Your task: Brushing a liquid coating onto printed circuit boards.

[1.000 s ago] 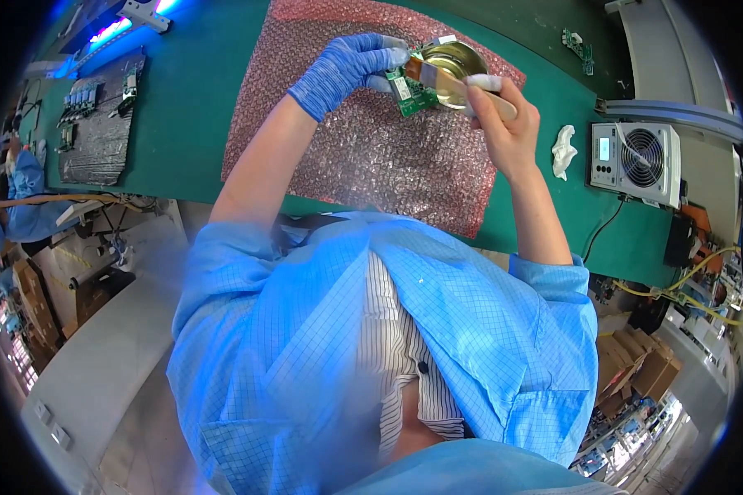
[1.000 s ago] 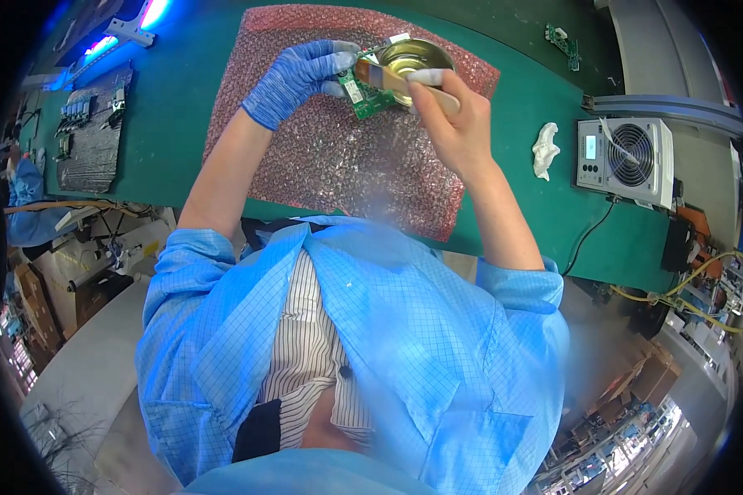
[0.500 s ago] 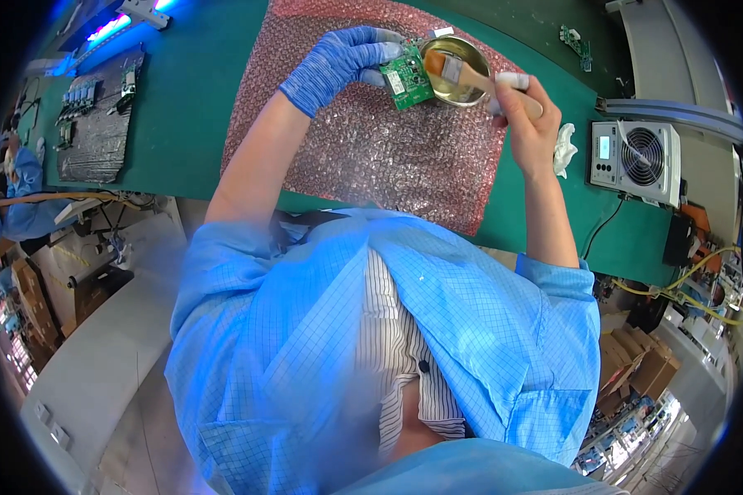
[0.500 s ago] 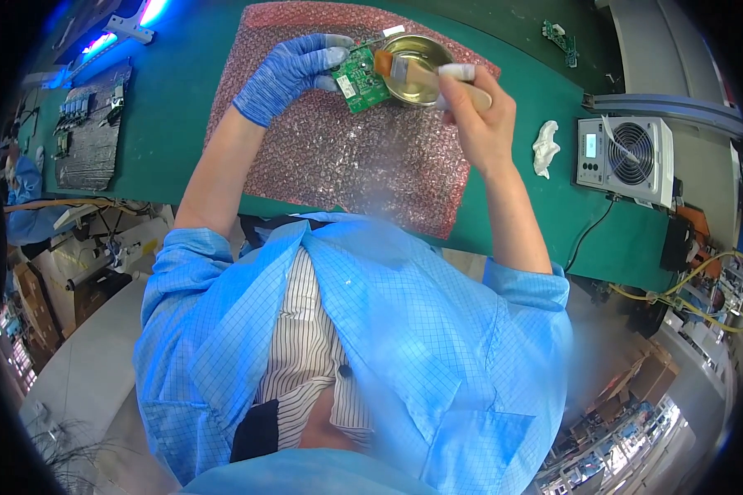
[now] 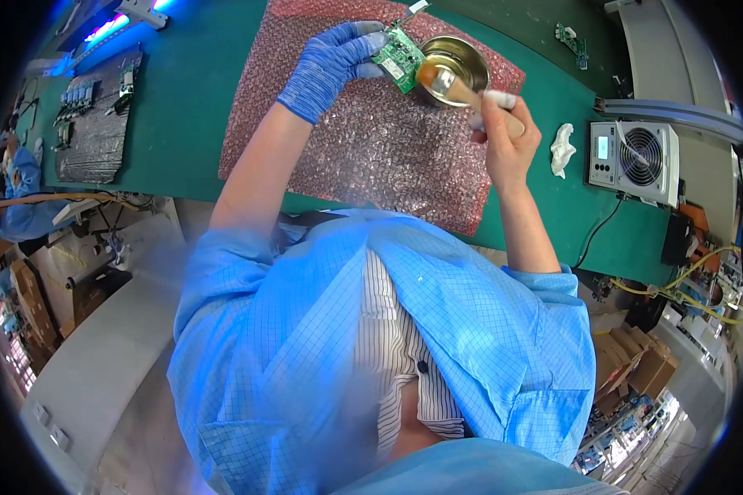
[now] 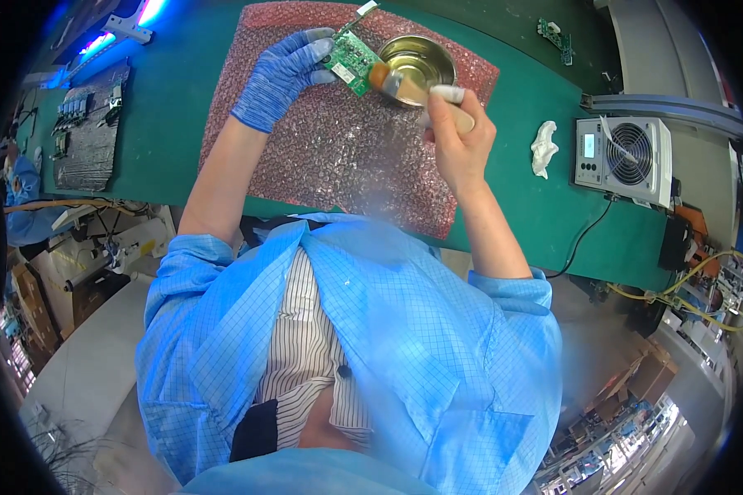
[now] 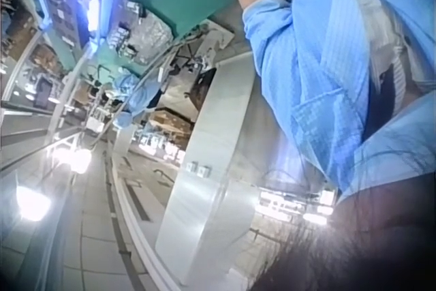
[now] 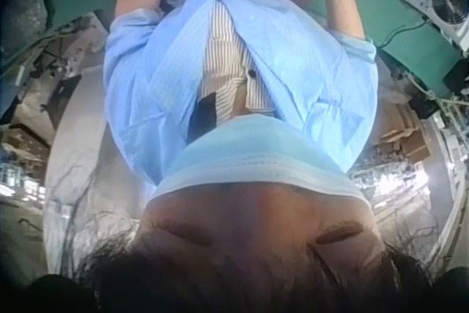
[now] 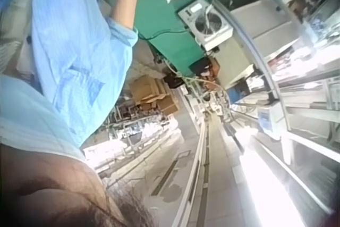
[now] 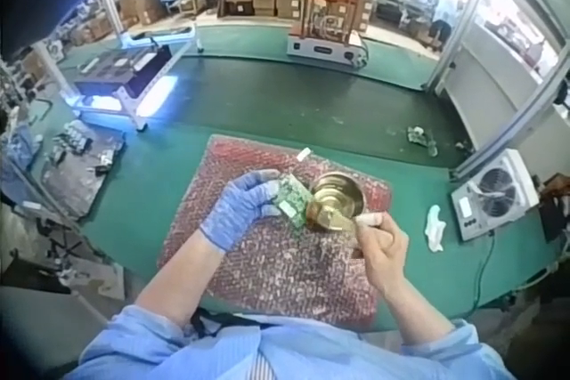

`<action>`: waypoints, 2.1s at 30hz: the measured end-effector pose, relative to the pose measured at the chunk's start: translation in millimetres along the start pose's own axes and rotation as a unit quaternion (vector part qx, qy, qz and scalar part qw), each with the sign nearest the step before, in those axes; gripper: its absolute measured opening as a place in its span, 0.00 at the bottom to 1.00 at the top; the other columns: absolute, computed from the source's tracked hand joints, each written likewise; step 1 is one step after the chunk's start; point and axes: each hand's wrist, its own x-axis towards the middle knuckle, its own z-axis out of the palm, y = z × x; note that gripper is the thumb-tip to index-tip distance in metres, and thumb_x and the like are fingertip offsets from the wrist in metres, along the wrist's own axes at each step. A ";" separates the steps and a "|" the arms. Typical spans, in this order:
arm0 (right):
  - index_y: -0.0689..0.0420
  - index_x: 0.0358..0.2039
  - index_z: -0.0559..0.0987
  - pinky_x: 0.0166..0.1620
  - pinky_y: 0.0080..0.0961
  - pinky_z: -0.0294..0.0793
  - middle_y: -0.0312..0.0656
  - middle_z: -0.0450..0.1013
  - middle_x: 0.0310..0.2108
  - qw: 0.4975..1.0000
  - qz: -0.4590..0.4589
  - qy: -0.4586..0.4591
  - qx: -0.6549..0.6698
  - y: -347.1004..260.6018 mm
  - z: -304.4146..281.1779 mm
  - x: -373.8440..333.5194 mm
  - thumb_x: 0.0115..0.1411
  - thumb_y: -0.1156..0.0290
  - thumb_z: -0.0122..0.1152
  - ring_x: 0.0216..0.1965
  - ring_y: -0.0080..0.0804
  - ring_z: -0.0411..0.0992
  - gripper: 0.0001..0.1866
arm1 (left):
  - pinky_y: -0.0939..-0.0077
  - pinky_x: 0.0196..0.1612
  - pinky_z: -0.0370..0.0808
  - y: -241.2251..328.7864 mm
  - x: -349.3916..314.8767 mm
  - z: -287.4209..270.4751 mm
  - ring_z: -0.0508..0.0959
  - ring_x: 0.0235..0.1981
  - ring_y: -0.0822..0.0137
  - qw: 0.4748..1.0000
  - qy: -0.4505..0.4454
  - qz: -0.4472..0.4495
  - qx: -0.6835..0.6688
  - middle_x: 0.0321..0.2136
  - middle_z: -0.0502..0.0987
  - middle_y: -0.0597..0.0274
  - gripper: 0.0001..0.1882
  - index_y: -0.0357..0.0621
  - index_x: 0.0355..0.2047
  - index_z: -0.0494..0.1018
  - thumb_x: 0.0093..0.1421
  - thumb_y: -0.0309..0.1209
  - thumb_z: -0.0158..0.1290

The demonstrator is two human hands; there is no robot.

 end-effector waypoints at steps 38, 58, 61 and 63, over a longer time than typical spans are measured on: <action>0.62 0.37 0.75 0.22 0.13 0.67 0.36 0.72 0.22 0.998 -0.025 0.049 0.039 5.9 22.1 46.4 0.60 0.69 0.55 0.20 0.18 0.68 0.09 | 0.75 0.36 0.80 -7.2 52.7 -39.0 0.78 0.34 0.67 0.984 0.111 0.086 -0.107 0.34 0.76 0.60 0.12 0.41 0.41 0.72 0.55 0.28 0.56; 0.54 0.43 0.69 0.43 0.42 0.69 0.48 0.75 0.35 0.828 0.012 0.331 -0.452 163.3 -219.0 251.4 0.47 0.57 0.66 0.40 0.52 0.72 0.26 | 0.71 0.32 0.77 12.5 162.7 -210.9 0.75 0.33 0.62 0.943 0.314 0.090 -0.063 0.31 0.72 0.54 0.11 0.38 0.39 0.69 0.58 0.30 0.50; 0.54 0.46 0.66 0.44 0.42 0.69 0.49 0.75 0.36 0.846 0.009 0.323 -0.423 181.8 -210.0 277.4 0.47 0.61 0.65 0.41 0.51 0.72 0.27 | 0.76 0.26 0.73 -18.0 141.9 -257.2 0.73 0.26 0.68 0.978 0.017 0.131 -0.165 0.28 0.72 0.62 0.08 0.43 0.38 0.70 0.59 0.30 0.50; 0.54 0.47 0.65 0.44 0.42 0.69 0.49 0.75 0.36 0.851 0.000 0.332 -0.406 196.9 -211.7 284.0 0.47 0.63 0.65 0.41 0.51 0.72 0.28 | 0.76 0.24 0.72 -3.1 140.5 -178.8 0.73 0.24 0.70 0.942 0.325 0.055 -0.067 0.27 0.73 0.65 0.06 0.43 0.36 0.71 0.59 0.29 0.50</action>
